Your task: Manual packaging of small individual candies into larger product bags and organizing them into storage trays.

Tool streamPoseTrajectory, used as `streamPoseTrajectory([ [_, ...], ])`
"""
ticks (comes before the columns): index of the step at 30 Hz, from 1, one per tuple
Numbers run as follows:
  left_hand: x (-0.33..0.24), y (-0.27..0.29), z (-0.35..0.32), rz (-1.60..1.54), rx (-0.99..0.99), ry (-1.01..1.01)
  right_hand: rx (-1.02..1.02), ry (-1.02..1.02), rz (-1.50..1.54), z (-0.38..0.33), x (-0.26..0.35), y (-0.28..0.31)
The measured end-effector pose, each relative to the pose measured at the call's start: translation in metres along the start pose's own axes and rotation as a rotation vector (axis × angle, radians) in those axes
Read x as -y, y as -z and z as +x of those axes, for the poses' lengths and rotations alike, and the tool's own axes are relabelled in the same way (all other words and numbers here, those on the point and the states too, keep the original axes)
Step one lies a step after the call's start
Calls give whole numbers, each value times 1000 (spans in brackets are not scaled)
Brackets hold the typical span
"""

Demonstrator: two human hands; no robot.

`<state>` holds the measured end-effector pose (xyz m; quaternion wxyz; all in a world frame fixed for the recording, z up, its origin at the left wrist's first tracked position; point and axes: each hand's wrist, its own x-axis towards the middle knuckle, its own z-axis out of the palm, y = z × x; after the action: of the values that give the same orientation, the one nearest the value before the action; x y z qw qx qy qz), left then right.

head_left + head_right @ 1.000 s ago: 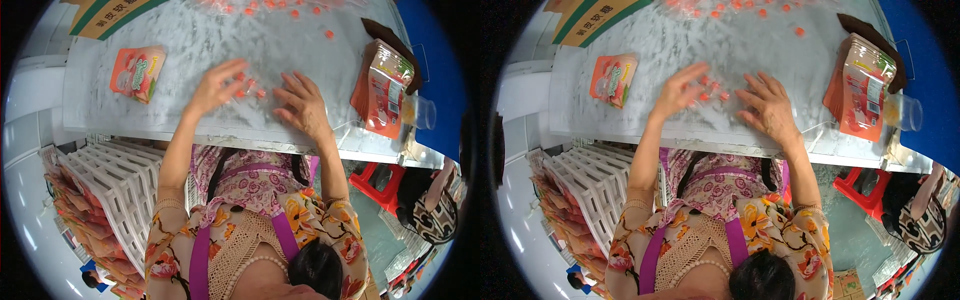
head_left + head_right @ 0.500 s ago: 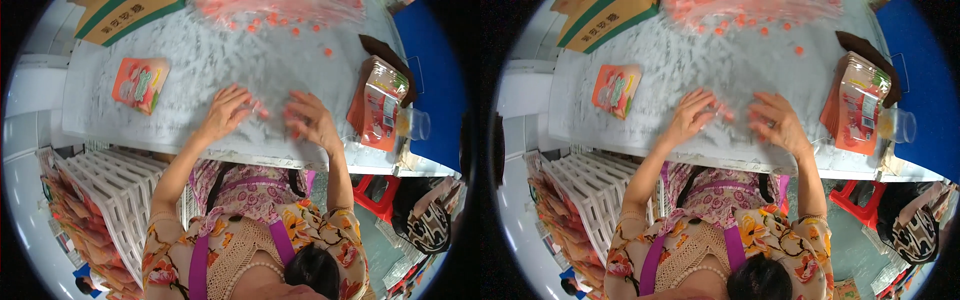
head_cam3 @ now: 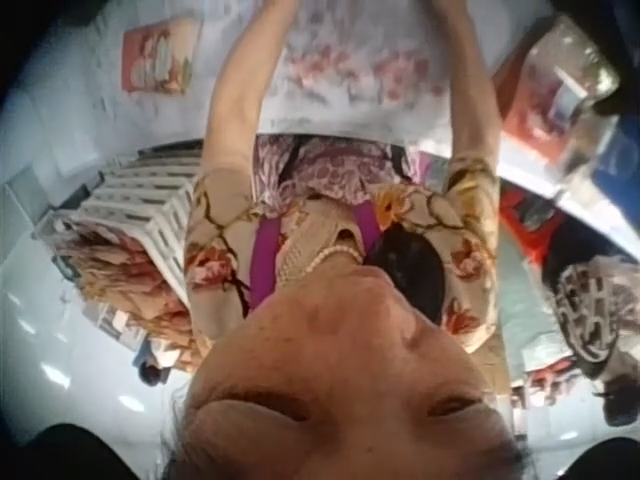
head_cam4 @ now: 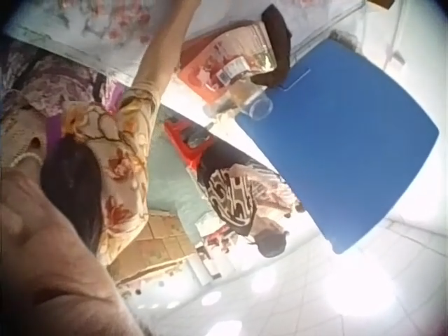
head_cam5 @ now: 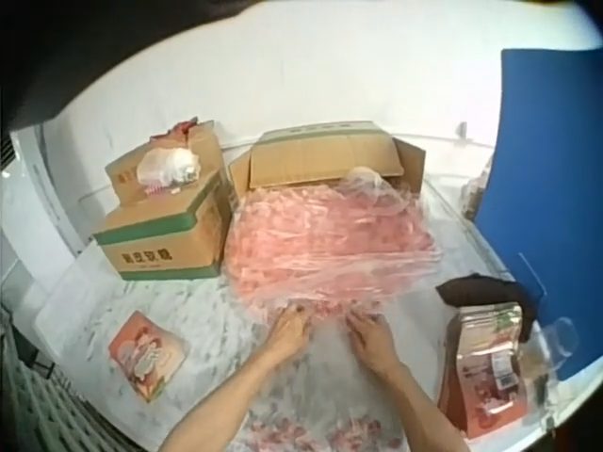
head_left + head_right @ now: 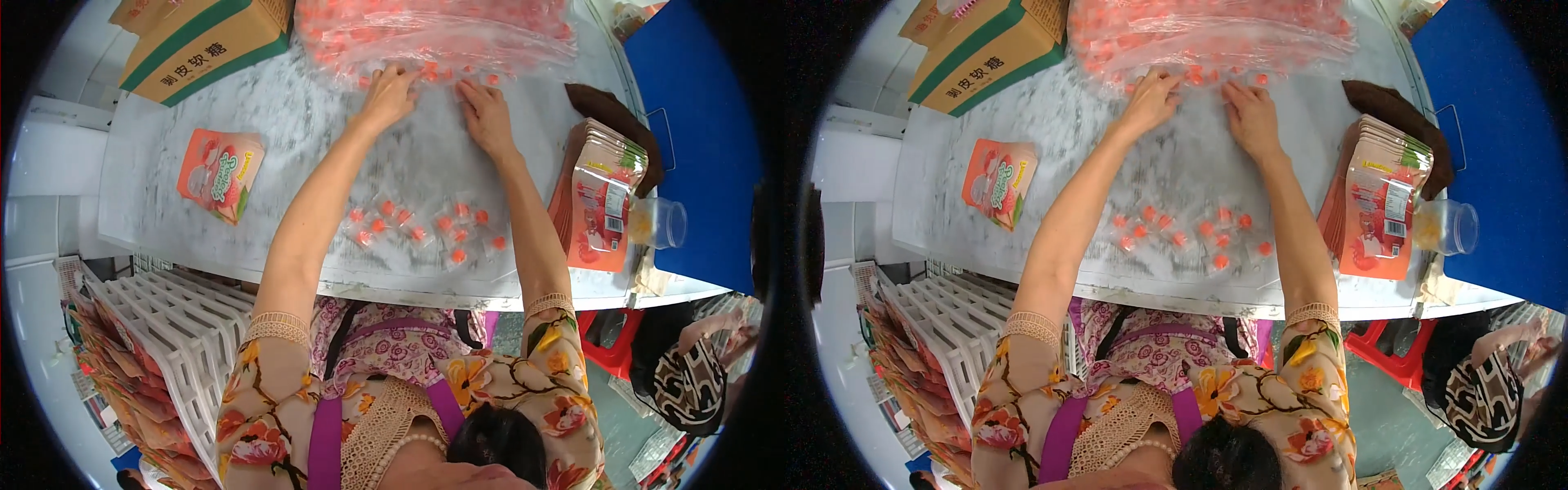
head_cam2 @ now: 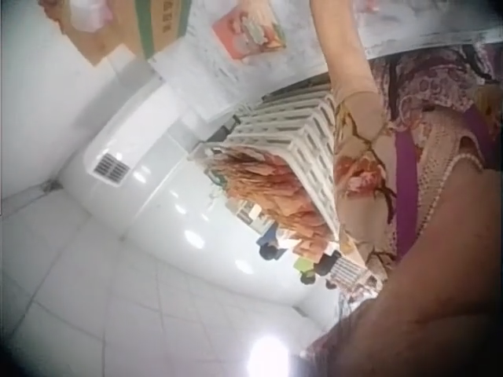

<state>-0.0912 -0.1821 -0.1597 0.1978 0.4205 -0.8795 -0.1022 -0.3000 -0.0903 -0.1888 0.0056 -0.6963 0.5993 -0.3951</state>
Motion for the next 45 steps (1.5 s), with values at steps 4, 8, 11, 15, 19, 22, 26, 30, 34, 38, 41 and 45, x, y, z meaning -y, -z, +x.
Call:
streamPoseTrajectory([
  [4, 7, 13, -16, -198, 145, -125, 226, 16, 189, -3, 26, 8],
  [8, 15, 45, -13, -683, 476, 168, 375, -264, 782, -6, 26, 26],
  [11, 26, 47, -11, -682, 401, 309, 452, -492, 783, 0, 31, 44],
  [15, 2, 48, -18, -492, 464, 266, 311, -547, 788, -1, 20, 35],
  [19, -8, 52, -26, -383, 371, 196, 183, -240, 491, 11, 6, 15],
  [22, -3, 41, -34, -378, 341, 139, 272, -130, 371, 9, 9, 7],
  [26, 8, 37, -37, -421, 284, 175, 452, -224, 425, 5, 19, 14],
  [30, -2, 45, -33, -452, 276, 234, 229, -329, 466, 12, -7, 26],
  [34, -9, 31, -34, -331, 232, 50, -10, -81, -99, 19, -35, 27],
  [38, -25, 27, -42, -301, 206, -57, 20, -25, -65, 6, -34, 18],
  [41, -30, 36, -59, -360, 181, -33, 133, -41, 202, -11, 17, 16],
  [45, -41, 36, -75, -379, 226, -39, 234, -167, 408, -37, 52, 26],
])
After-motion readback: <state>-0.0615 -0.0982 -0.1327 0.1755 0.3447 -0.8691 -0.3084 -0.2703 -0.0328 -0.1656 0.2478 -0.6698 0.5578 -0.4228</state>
